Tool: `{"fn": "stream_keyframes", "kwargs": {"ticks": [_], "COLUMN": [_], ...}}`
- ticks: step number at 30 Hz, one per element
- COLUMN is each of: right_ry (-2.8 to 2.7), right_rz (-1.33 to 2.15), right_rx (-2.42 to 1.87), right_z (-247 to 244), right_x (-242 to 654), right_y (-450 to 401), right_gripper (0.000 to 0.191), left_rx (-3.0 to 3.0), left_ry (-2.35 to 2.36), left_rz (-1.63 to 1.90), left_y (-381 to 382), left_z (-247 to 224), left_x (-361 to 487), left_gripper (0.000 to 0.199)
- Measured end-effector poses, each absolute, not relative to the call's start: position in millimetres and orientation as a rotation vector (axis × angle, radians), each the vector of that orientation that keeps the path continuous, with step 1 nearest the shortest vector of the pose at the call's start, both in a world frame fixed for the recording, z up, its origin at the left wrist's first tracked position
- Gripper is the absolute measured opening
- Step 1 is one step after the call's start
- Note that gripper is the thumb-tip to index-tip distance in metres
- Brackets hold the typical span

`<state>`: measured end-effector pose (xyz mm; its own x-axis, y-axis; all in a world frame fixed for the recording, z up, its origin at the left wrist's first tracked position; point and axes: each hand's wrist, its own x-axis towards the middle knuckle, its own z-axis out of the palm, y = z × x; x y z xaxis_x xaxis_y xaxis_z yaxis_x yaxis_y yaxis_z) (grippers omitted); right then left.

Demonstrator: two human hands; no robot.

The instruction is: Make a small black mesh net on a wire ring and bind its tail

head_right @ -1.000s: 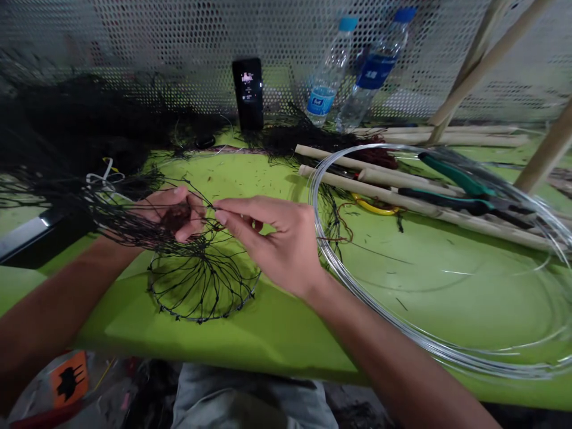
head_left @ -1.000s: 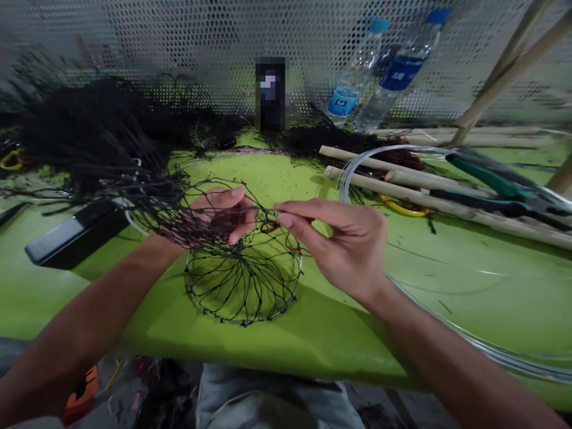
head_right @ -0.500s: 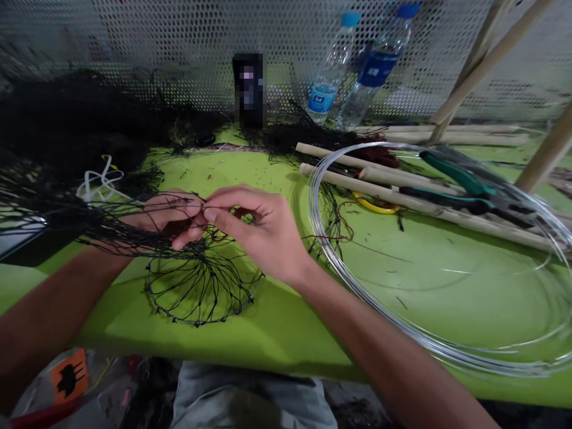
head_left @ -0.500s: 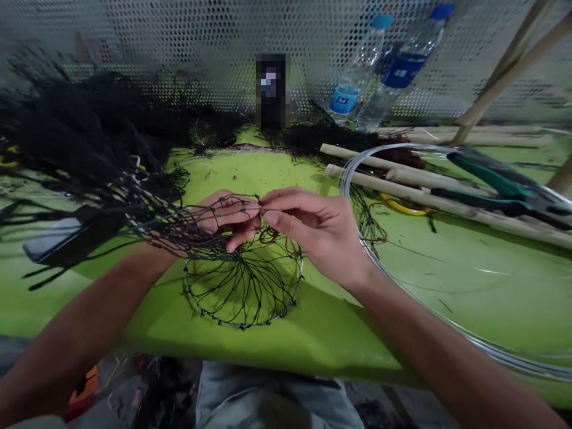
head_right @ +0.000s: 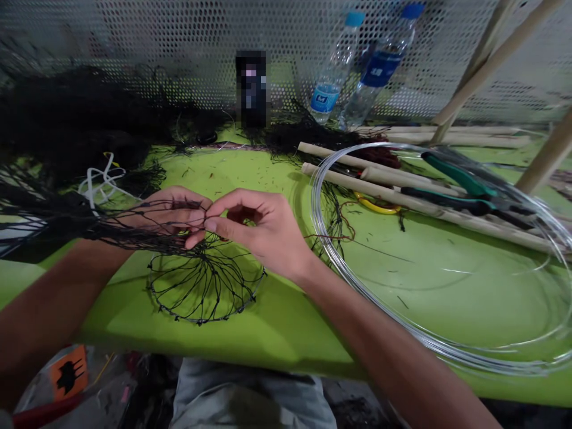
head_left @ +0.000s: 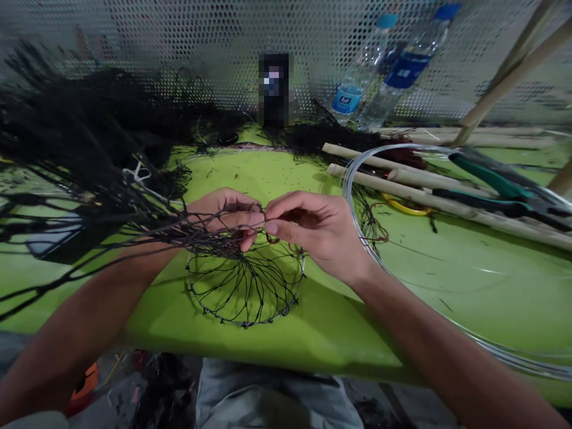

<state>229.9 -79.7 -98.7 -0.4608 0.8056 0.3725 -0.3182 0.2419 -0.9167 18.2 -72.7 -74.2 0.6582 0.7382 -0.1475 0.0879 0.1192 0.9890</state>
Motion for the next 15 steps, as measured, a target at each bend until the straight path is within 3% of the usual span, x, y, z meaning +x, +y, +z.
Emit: {"fn": "stream_keyframes", "kwargs": {"ticks": [9, 15], "right_ry": [-1.493, -1.465], "right_rz": [1.162, 1.156], "right_rx": [-0.699, -0.705], "right_z": [-95.2, -92.7], "right_x": [229.9, 228.1], "right_y": [-83.7, -87.4], "right_gripper": [0.026, 0.028], "left_rx": [1.365, 1.427], "left_ry": [0.55, 0.631], "left_rz": [0.652, 0.806], "left_y": [-63.3, -70.2], "left_z": [-93.2, -88.7], "left_x": [10.4, 12.6], "left_gripper": [0.044, 0.027]}}
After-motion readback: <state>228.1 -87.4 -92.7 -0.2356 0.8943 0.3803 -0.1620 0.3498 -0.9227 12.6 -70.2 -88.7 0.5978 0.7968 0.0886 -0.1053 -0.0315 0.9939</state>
